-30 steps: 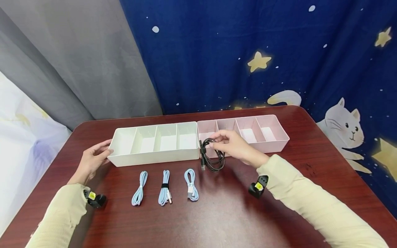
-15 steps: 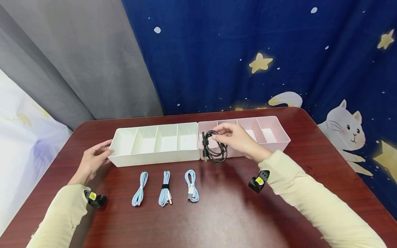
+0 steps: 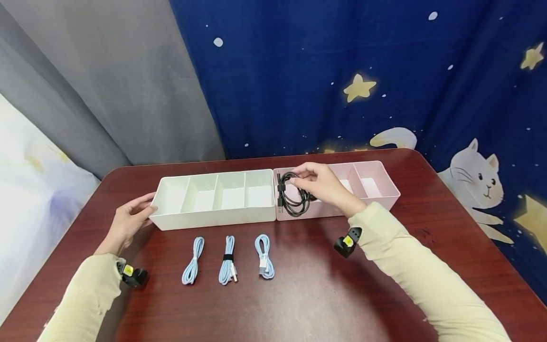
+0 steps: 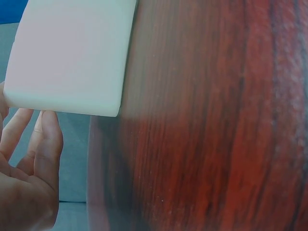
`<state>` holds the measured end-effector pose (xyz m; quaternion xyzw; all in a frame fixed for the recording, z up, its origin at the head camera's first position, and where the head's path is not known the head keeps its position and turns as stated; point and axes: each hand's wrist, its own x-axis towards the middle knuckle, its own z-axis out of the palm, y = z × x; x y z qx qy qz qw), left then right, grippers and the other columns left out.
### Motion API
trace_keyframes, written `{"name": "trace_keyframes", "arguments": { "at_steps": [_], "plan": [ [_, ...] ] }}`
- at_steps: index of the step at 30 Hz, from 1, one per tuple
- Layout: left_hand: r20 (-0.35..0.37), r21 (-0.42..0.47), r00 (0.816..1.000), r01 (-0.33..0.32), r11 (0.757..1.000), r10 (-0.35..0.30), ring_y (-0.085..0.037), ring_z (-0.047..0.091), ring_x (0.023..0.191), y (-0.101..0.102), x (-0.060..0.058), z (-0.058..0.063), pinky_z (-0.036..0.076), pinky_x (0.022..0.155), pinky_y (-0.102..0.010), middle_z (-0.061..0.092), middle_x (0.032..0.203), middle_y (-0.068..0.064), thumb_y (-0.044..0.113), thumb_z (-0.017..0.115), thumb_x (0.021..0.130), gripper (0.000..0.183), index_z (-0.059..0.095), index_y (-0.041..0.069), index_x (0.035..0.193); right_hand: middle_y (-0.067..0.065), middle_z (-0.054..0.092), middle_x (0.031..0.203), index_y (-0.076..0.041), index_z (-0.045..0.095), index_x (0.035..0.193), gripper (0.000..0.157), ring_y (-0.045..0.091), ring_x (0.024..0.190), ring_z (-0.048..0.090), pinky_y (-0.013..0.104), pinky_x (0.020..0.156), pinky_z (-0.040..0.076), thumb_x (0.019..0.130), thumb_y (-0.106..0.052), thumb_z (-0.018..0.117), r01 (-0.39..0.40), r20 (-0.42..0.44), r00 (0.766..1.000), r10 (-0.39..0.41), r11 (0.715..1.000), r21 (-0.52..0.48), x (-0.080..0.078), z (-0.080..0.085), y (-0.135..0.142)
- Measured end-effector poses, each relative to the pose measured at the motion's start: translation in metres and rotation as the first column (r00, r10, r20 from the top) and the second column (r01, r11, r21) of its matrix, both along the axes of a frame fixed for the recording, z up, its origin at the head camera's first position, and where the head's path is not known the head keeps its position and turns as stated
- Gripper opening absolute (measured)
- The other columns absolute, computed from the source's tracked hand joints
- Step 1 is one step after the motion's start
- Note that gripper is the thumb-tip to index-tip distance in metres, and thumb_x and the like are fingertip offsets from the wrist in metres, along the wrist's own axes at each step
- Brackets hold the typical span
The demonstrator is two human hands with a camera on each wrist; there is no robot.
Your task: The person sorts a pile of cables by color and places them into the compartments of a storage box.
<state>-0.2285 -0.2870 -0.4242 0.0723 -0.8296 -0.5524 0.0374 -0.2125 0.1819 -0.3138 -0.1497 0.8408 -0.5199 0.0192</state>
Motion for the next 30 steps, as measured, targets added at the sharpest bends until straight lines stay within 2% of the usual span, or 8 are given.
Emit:
{"name": "trace_keyframes", "arguments": {
  "at_steps": [2, 6, 10, 19, 24, 30],
  "plan": [
    [0.019, 0.011, 1.0, -0.015, 1.0, 0.015, -0.002, 0.056, 0.079, 0.006, 0.005, 0.008, 0.049, 0.063, -0.018, 0.052, 0.102, 0.001, 0.041, 0.066, 0.076, 0.053, 0.052, 0.025, 0.124, 0.01, 0.059, 0.091, 0.002, 0.059, 0.106, 0.029, 0.012, 0.077, 0.056, 0.02, 0.068, 0.044, 0.082, -0.014, 0.063, 0.011, -0.005, 1.0, -0.011, 1.0, 0.014, -0.002, 0.0, -0.001],
    [0.034, -0.012, 0.999, -0.012, 1.0, 0.012, -0.002, 0.055, 0.079, 0.016, 0.015, 0.026, 0.048, 0.064, -0.018, 0.051, 0.101, 0.002, 0.033, 0.063, 0.081, 0.052, 0.049, 0.018, 0.128, 0.01, 0.059, 0.093, 0.001, 0.06, 0.105, 0.029, 0.012, 0.078, 0.055, 0.02, 0.069, 0.044, 0.082, -0.015, 0.063, 0.016, -0.007, 1.0, -0.015, 0.999, 0.037, -0.005, -0.001, -0.004],
    [0.041, -0.032, 0.999, 0.009, 0.999, -0.008, 0.0, 0.054, 0.079, 0.02, 0.019, 0.035, 0.048, 0.065, -0.017, 0.05, 0.102, 0.001, 0.03, 0.06, 0.084, 0.052, 0.045, 0.013, 0.131, 0.011, 0.059, 0.093, 0.001, 0.061, 0.105, 0.028, 0.012, 0.076, 0.055, 0.02, 0.067, 0.045, 0.081, -0.014, 0.064, 0.018, -0.015, 1.0, -0.018, 0.999, 0.04, -0.009, -0.003, -0.006],
    [0.035, -0.036, 0.999, 0.008, 0.999, -0.007, 0.002, 0.053, 0.079, 0.02, 0.019, 0.033, 0.048, 0.064, -0.017, 0.049, 0.101, 0.004, 0.028, 0.059, 0.085, 0.051, 0.045, 0.012, 0.131, 0.012, 0.059, 0.09, 0.003, 0.06, 0.103, 0.027, 0.012, 0.075, 0.055, 0.019, 0.065, 0.044, 0.081, -0.012, 0.063, 0.014, -0.037, 0.999, -0.012, 0.999, 0.035, -0.015, -0.004, -0.013],
    [0.026, -0.027, 1.0, -0.016, 0.999, 0.017, 0.0, 0.054, 0.08, 0.02, 0.017, 0.028, 0.047, 0.064, -0.016, 0.05, 0.104, 0.002, 0.033, 0.061, 0.083, 0.051, 0.048, 0.017, 0.129, 0.014, 0.059, 0.09, 0.004, 0.061, 0.102, 0.025, 0.015, 0.076, 0.054, 0.018, 0.065, 0.043, 0.081, -0.01, 0.064, 0.022, -0.048, 0.999, -0.021, 0.999, 0.032, -0.018, -0.006, -0.014],
    [0.034, -0.009, 0.999, -0.013, 1.0, 0.014, 0.001, 0.054, 0.082, 0.016, 0.015, 0.023, 0.047, 0.065, -0.016, 0.05, 0.104, 0.003, 0.039, 0.063, 0.08, 0.052, 0.049, 0.023, 0.127, 0.013, 0.059, 0.087, 0.004, 0.061, 0.102, 0.025, 0.014, 0.073, 0.053, 0.018, 0.063, 0.043, 0.08, -0.009, 0.063, 0.034, -0.051, 0.998, -0.033, 0.999, 0.017, -0.024, -0.009, -0.014]
  ]
}}
